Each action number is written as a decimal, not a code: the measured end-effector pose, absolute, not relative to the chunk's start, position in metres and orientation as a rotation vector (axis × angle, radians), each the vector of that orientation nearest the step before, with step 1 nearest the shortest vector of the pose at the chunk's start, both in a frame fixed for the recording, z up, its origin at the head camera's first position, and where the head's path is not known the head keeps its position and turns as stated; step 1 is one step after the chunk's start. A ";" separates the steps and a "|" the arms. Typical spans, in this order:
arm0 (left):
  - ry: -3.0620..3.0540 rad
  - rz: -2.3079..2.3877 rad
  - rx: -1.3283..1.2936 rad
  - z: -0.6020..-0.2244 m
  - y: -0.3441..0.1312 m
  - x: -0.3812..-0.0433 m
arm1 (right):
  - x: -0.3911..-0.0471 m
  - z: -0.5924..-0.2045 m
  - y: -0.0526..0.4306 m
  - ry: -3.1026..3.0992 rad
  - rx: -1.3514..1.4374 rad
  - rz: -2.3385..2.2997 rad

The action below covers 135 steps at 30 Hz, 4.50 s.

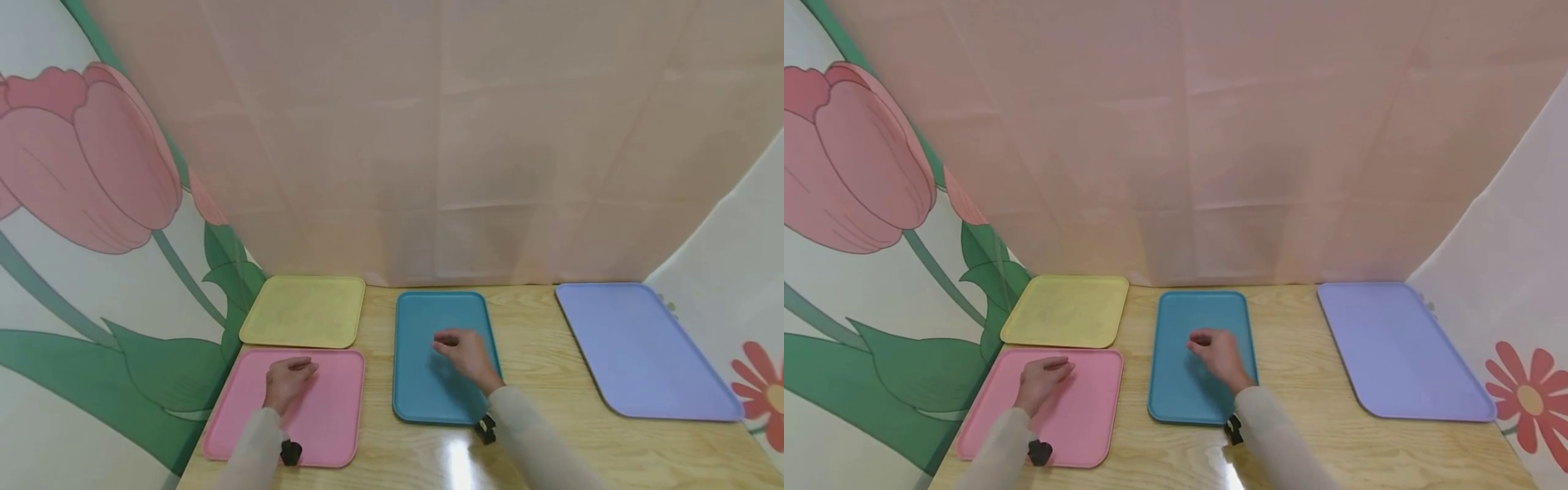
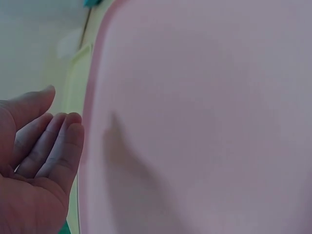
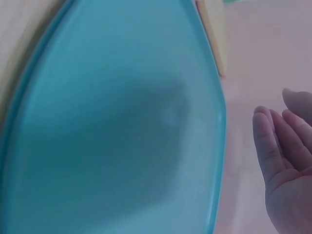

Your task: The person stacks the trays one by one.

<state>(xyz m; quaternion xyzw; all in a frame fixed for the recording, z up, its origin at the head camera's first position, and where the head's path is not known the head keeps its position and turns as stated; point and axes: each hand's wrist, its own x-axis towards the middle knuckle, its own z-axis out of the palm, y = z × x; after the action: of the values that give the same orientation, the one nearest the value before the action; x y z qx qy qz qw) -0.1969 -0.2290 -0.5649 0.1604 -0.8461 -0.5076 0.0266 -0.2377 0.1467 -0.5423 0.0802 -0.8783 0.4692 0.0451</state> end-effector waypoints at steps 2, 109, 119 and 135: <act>-2.617 -1.562 0.506 -0.563 -0.236 -0.195 | -0.236 -0.542 0.141 -2.686 0.243 1.451; -2.362 -1.281 0.986 -0.587 -0.354 -0.154 | -0.156 -0.581 -0.002 -2.746 0.346 1.741; -2.345 -1.324 0.919 -0.577 -0.337 -0.163 | -0.167 -0.577 0.015 -2.632 0.273 1.913; -2.357 -1.384 0.788 -0.568 -0.305 -0.192 | -0.183 -0.573 0.059 -2.638 0.192 1.832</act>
<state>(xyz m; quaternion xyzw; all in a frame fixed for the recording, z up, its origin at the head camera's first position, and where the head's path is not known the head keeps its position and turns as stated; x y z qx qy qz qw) -0.1919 -0.3050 -0.5683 0.2741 -0.8194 -0.4811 0.1480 -0.1829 0.0589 -0.5726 0.0597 -0.8193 0.5690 -0.0379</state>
